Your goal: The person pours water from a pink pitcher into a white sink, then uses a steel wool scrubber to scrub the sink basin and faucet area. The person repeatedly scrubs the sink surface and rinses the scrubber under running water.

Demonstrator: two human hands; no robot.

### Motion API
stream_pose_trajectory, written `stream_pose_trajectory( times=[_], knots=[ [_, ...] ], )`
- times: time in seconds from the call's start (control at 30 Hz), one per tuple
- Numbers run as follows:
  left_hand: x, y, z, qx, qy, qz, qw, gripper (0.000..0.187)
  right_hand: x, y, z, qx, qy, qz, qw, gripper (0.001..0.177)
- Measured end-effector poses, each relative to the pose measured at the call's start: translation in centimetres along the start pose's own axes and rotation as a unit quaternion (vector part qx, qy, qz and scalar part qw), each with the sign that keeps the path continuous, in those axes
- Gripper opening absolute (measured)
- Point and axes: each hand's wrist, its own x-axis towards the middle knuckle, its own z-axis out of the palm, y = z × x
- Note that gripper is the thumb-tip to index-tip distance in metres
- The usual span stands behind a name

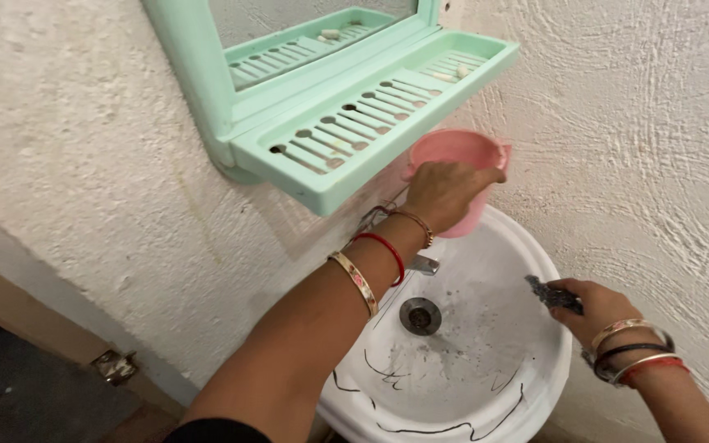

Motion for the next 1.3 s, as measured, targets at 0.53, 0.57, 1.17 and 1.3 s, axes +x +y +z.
stream_pose_trajectory(
  times=[0.53, 0.57, 1.17, 1.3],
  knots=[
    [-2.0, -0.5, 0.4, 0.115, -0.058, -0.006, 0.992, 0.041, -2.1, -4.4, -0.5, -0.001, 0.027, -0.133, 0.991, 0.042],
    [-2.0, -0.2, 0.5, 0.118, -0.033, -0.003, 0.992, 0.041, -2.2, -4.7, -0.8, -0.015, 0.016, -0.114, 0.993, 0.041],
    [-10.2, 12.5, -5.5, 0.007, -0.017, -0.062, 0.998, 0.033, -2.4, -7.4, 5.4, -0.425, -0.058, -0.202, 0.88, 0.037],
    [-15.1, 12.2, -6.6, -0.047, 0.029, -0.064, 0.996, 0.026, -2.6, -8.1, 9.8, -0.4, -0.124, -0.207, 0.884, 0.044]
  ],
)
